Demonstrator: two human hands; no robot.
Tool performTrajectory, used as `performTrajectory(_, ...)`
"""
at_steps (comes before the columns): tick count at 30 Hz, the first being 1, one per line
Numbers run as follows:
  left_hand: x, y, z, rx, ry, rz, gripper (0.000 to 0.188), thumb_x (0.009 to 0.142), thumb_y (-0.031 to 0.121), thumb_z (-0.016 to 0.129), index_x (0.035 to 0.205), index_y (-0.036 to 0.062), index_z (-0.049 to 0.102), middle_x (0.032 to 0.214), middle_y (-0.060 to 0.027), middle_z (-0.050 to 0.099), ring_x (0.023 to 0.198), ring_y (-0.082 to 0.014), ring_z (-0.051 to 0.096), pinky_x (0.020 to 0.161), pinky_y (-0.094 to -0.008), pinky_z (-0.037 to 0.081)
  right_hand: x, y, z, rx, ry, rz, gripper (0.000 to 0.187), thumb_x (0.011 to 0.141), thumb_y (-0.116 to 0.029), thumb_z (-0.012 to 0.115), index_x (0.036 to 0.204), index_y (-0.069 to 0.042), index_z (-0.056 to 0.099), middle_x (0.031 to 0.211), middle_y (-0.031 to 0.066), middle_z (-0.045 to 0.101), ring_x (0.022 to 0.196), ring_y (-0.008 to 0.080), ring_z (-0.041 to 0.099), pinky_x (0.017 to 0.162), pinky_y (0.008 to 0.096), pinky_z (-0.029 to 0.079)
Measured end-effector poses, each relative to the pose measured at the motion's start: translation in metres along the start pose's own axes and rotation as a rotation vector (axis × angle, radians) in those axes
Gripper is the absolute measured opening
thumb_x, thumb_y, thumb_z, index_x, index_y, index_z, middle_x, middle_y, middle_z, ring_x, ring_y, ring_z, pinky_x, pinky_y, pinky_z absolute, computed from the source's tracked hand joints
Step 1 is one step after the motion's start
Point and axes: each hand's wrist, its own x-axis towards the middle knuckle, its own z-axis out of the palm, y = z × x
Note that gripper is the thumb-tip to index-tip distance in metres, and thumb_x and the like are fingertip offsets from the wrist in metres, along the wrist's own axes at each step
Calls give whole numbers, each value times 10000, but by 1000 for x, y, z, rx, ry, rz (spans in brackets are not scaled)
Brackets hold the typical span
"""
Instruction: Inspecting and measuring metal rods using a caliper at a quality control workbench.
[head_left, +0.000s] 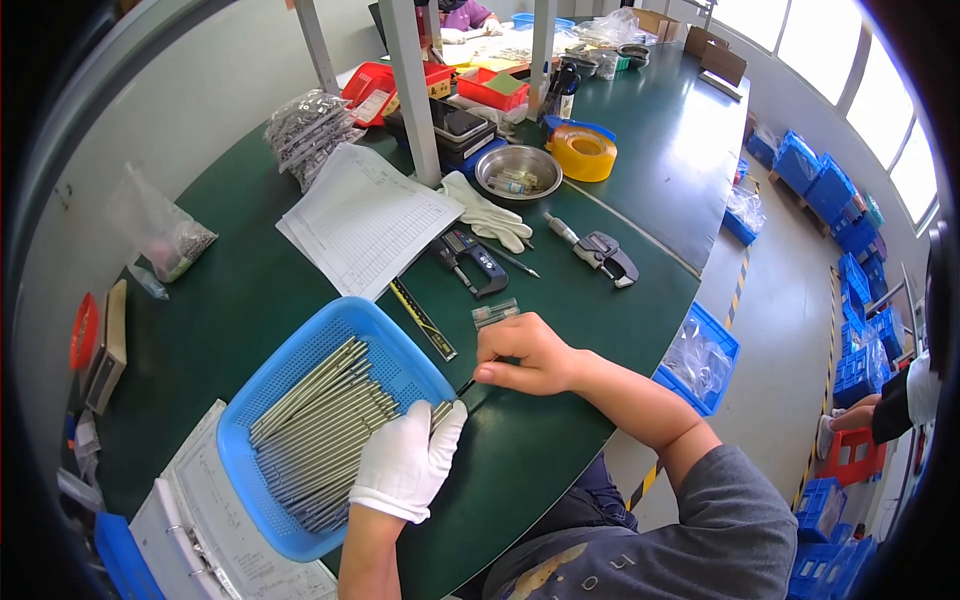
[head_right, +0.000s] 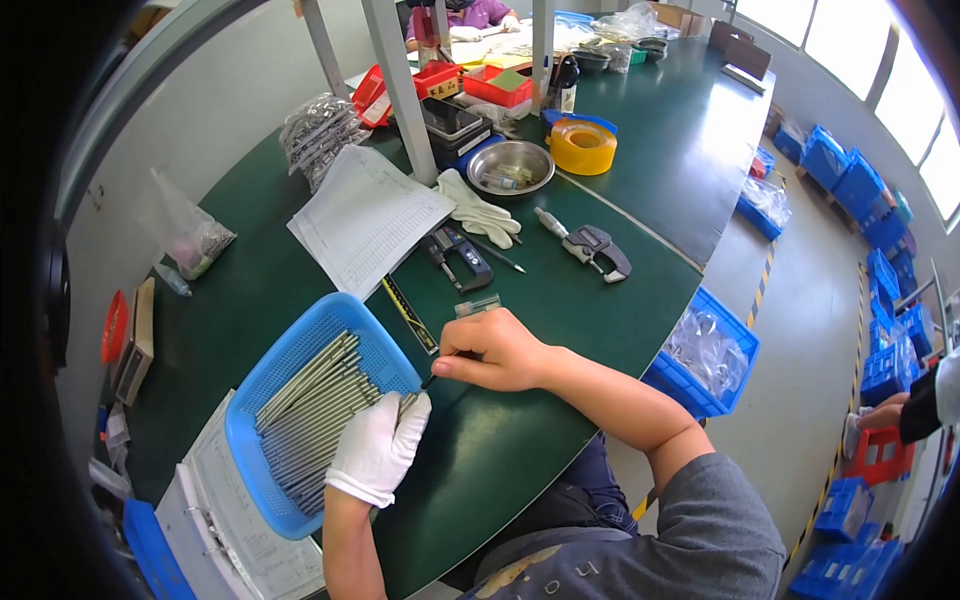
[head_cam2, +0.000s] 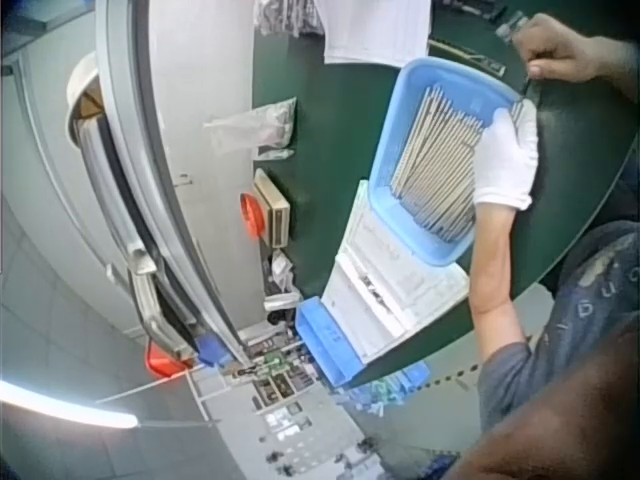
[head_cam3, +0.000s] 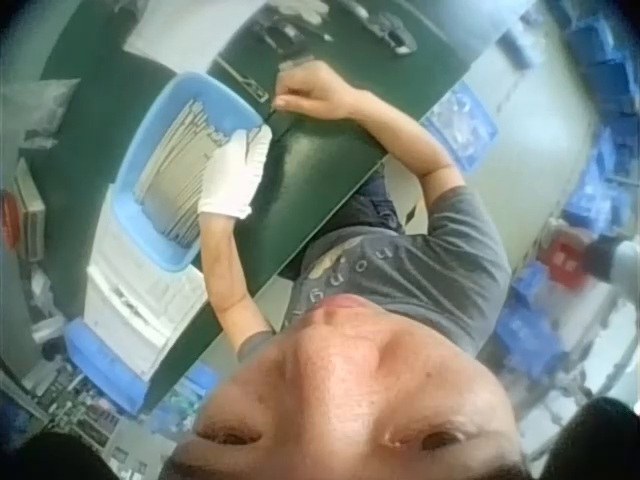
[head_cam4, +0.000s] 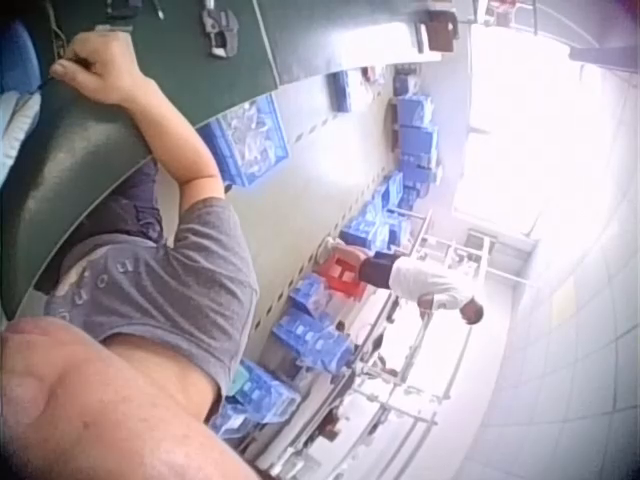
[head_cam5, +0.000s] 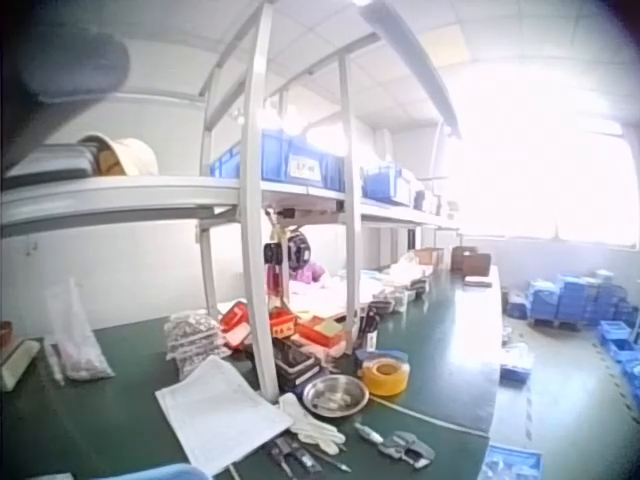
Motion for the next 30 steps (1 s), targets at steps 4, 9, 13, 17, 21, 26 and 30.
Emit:
performTrajectory(4,0,-2,0,1,-12,-16,537,946,498,431,791,-1,556,637,-249,588,627,-439,588,579,-507,456,3,-4,4,236,117,-1,142,866,-166,653,839,-34,608,729,56,606,604,186,568,547,304,444)
performTrajectory(9,0,0,0,-5,-8,-12,540,946,501,427,792,0,556,640,-251,589,631,-440,590,582,-510,456,1,-6,0,109,65,4,100,848,-106,664,820,-20,620,733,55,598,581,168,551,529,287,434)
performTrajectory(13,-1,-3,1,0,-7,-11,526,949,490,429,788,5,555,637,-247,589,626,-437,591,578,-511,456,1,-8,5,192,118,4,141,838,-148,693,792,-39,619,710,40,595,576,168,550,510,293,422)
performTrajectory(17,-2,-2,2,18,7,14,517,949,486,431,779,13,553,636,-240,591,619,-433,591,572,-508,458,-3,4,3,-81,33,-48,168,842,-172,690,770,-45,607,693,34,584,565,172,543,512,292,430)
performTrajectory(21,-2,1,1,71,25,43,437,948,407,450,772,20,549,638,-227,597,606,-418,599,568,-497,472,2,-7,3,36,108,-11,191,853,-176,675,745,-43,591,662,47,561,541,197,521,504,310,413)
performTrajectory(26,-2,1,1,120,47,78,359,939,333,459,781,23,546,644,-219,605,598,-406,609,572,-492,484,0,-1,-1,78,57,-31,200,867,-163,647,733,-30,581,644,53,547,536,222,508,504,327,397)
performTrajectory(30,-2,0,1,119,49,82,363,940,341,458,783,24,540,646,-216,610,601,-405,612,573,-495,484,1,1,0,1,24,-66,197,870,-154,638,735,-24,576,641,56,543,539,223,507,504,332,394)
